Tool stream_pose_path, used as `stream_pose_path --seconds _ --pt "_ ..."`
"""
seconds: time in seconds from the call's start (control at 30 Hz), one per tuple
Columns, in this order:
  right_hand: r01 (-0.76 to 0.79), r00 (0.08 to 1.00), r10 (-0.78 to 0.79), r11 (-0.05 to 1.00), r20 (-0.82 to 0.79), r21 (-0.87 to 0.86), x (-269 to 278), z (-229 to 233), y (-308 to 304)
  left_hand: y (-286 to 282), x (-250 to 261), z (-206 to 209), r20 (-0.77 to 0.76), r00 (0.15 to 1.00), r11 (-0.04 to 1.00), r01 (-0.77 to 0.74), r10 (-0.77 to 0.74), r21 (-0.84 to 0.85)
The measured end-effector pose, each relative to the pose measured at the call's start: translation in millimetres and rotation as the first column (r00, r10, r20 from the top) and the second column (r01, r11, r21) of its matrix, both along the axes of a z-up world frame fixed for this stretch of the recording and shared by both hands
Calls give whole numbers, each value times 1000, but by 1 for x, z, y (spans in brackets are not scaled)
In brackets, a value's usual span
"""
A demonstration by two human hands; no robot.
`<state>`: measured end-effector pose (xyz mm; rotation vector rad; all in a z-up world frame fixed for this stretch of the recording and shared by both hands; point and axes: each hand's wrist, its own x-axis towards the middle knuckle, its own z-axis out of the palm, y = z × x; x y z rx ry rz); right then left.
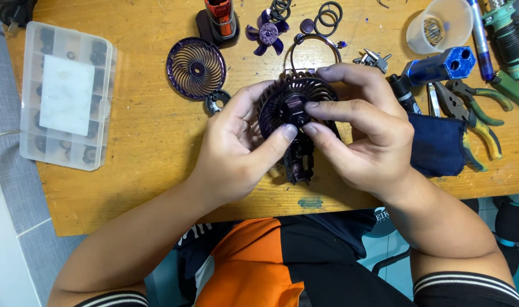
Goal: Disassembling and cleaning the internal components of a small portable fan on a workbench
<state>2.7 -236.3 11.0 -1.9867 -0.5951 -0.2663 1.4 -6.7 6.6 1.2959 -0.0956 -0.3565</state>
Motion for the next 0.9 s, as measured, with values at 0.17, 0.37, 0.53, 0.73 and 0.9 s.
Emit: stream_pose_path --seconds 0.17,0.37,0.53,0.73,0.9 --pt "-75 987 129 902 -99 425 -6 -16 7 4 -1 14 59 998 978 -2 -11 209" --pt "-111 846 238 954 -477 280 13 13 -14 0 4 23 -39 997 932 71 -61 356" --pt "164 934 -23 914 -355 371 7 -14 -57 -16 17 41 -563 816 660 494 -127 567" --pt "167 962 -227 929 -150 -331 25 21 -52 -15 20 35 -500 834 467 547 -232 695" --pt "133 972 -211 855 -103 -501 32 15 -71 1 2 -2 -145 921 503 324 -362 801"
